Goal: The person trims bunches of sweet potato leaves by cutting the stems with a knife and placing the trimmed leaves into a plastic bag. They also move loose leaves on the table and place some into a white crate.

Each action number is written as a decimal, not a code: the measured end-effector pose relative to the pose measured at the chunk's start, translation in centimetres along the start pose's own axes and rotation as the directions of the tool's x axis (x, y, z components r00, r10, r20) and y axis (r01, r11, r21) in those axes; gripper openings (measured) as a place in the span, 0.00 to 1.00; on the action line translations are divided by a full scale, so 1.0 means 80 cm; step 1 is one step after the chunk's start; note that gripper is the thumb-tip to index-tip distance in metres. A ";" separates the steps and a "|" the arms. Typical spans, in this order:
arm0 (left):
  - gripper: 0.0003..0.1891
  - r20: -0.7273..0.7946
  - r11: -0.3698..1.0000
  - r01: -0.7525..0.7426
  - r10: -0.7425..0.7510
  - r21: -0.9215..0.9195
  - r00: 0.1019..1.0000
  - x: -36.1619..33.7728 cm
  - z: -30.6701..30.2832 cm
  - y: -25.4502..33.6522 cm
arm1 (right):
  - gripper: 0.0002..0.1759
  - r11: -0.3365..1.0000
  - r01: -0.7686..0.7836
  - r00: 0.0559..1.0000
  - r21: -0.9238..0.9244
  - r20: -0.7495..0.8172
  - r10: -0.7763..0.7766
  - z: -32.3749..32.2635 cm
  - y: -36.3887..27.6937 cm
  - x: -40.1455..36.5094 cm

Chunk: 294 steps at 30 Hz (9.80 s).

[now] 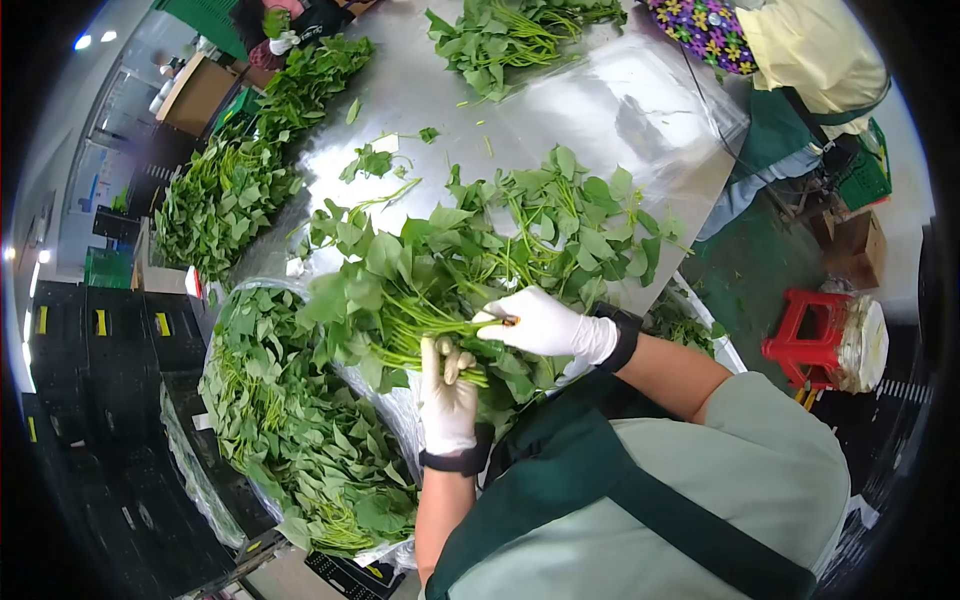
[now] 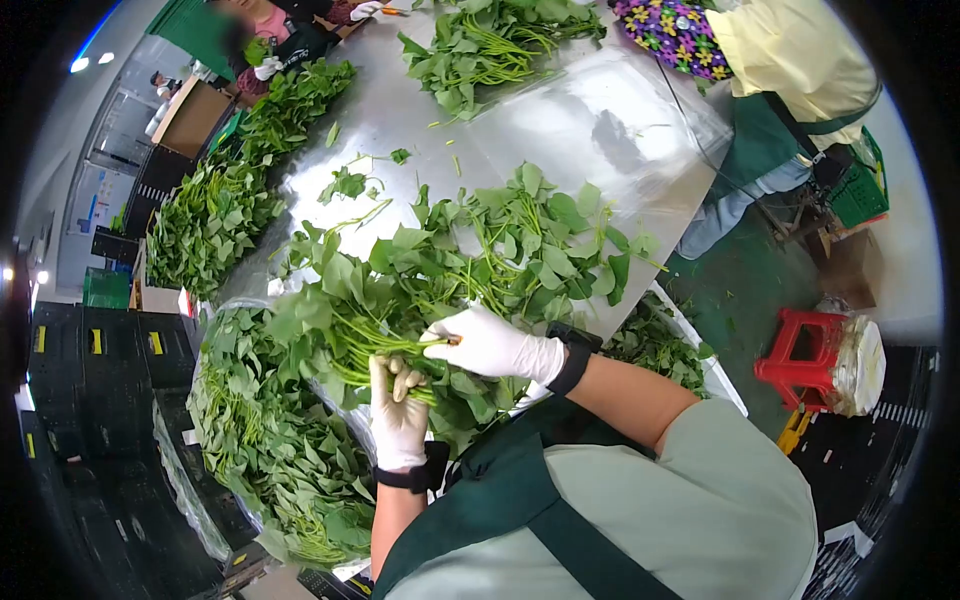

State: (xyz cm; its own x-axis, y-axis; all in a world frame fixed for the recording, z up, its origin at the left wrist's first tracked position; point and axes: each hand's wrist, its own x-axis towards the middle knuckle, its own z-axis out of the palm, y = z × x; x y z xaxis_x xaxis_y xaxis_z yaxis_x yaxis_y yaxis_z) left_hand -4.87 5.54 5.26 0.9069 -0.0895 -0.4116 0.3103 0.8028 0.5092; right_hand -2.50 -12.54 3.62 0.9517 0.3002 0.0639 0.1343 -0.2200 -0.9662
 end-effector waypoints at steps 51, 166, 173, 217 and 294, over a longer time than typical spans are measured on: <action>0.07 0.161 0.946 -0.311 0.294 0.092 0.942 -0.043 -0.008 0.005 | 0.11 0.920 -0.337 0.934 -0.202 0.050 0.353 0.034 0.034 -0.041; 0.07 -0.191 0.975 -0.151 0.118 -0.166 0.974 -0.065 -0.092 0.058 | 0.15 0.705 -0.384 0.923 0.596 0.252 0.290 -0.069 0.009 -0.013; 0.06 -0.195 0.976 -0.190 0.168 -0.101 0.966 -0.064 -0.083 0.051 | 0.16 0.711 -0.378 0.925 0.593 0.211 0.316 -0.074 0.006 -0.015; 0.06 -0.170 0.917 -0.202 0.272 0.343 0.947 -0.040 0.030 -0.001 | 0.06 0.973 0.124 0.982 0.193 -0.162 -0.093 0.033 -0.017 0.001; 0.24 -0.196 0.848 0.160 -0.068 0.505 0.978 0.046 -0.108 -0.049 | 0.23 0.500 -0.272 0.958 -0.822 -0.179 0.226 0.027 0.086 0.070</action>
State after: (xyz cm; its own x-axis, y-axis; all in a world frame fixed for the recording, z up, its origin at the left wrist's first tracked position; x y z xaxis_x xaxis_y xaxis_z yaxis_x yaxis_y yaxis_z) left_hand -5.17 7.13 -4.76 0.8104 -0.0271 -0.5853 0.5524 0.3684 0.7478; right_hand 3.18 -10.36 -3.20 0.9910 0.0719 -0.1130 0.0357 -0.9548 -0.2950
